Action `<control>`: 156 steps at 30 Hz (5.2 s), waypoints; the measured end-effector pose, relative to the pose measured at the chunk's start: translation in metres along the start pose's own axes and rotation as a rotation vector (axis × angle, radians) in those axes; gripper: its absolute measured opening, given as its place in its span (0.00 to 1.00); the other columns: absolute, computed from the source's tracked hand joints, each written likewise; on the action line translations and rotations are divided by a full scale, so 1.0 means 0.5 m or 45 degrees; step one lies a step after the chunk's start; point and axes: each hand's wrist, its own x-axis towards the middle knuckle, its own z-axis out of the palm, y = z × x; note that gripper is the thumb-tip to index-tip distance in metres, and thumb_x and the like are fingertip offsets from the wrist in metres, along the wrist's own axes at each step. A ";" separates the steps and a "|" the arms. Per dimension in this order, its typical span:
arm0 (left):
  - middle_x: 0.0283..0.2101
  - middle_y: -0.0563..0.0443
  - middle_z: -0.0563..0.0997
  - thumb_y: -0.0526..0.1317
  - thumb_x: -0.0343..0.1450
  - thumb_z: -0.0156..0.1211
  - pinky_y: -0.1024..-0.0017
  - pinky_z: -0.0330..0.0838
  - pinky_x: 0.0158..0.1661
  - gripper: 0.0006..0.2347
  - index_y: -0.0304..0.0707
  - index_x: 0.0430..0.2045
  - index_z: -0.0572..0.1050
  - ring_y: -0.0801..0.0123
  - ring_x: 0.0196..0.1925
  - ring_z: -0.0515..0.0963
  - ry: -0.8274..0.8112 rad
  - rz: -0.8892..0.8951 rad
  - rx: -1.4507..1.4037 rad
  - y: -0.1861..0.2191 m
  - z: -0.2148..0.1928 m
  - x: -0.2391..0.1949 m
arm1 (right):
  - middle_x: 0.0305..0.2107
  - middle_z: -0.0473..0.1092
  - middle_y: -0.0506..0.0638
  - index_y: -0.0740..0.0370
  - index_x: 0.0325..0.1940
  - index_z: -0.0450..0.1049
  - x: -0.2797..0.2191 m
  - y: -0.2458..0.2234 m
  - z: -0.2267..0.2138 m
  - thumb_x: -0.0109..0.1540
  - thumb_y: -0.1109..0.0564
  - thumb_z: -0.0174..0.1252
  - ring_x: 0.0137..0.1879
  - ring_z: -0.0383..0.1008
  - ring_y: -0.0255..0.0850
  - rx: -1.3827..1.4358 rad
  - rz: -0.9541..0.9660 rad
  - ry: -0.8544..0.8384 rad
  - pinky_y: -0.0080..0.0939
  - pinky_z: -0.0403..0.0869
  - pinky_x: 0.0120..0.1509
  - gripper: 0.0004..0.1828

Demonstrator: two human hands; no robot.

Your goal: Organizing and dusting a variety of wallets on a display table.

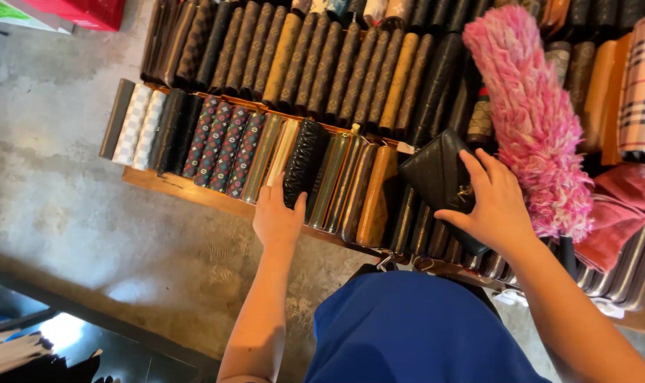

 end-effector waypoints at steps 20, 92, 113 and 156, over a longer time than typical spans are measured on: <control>0.51 0.39 0.68 0.43 0.72 0.60 0.53 0.81 0.47 0.34 0.44 0.74 0.51 0.45 0.54 0.78 -0.387 0.151 0.010 0.012 -0.011 -0.006 | 0.61 0.61 0.58 0.46 0.83 0.47 0.010 -0.023 -0.011 0.42 0.29 0.74 0.61 0.72 0.61 -0.158 0.286 -0.204 0.58 0.74 0.58 0.71; 0.45 0.45 0.81 0.41 0.65 0.76 0.63 0.80 0.45 0.22 0.41 0.52 0.74 0.64 0.45 0.81 -0.631 0.069 -1.415 0.435 0.082 0.026 | 0.58 0.66 0.55 0.39 0.68 0.69 -0.233 0.268 -0.049 0.50 0.50 0.65 0.57 0.77 0.56 0.041 0.309 0.545 0.51 0.77 0.55 0.39; 0.72 0.29 0.56 0.46 0.62 0.80 0.52 0.57 0.71 0.51 0.53 0.75 0.44 0.44 0.72 0.63 -0.189 0.055 -0.926 0.504 0.163 -0.146 | 0.54 0.66 0.58 0.35 0.74 0.60 -0.165 0.306 -0.129 0.55 0.59 0.57 0.59 0.74 0.62 0.661 0.222 0.189 0.56 0.74 0.64 0.43; 0.67 0.21 0.57 0.53 0.51 0.84 0.50 0.43 0.72 0.59 0.24 0.71 0.48 0.36 0.72 0.55 -0.054 1.003 -0.851 0.754 0.032 -0.255 | 0.57 0.71 0.63 0.58 0.74 0.63 -0.203 0.229 -0.204 0.59 0.48 0.71 0.66 0.71 0.57 1.398 -0.051 0.754 0.56 0.71 0.68 0.42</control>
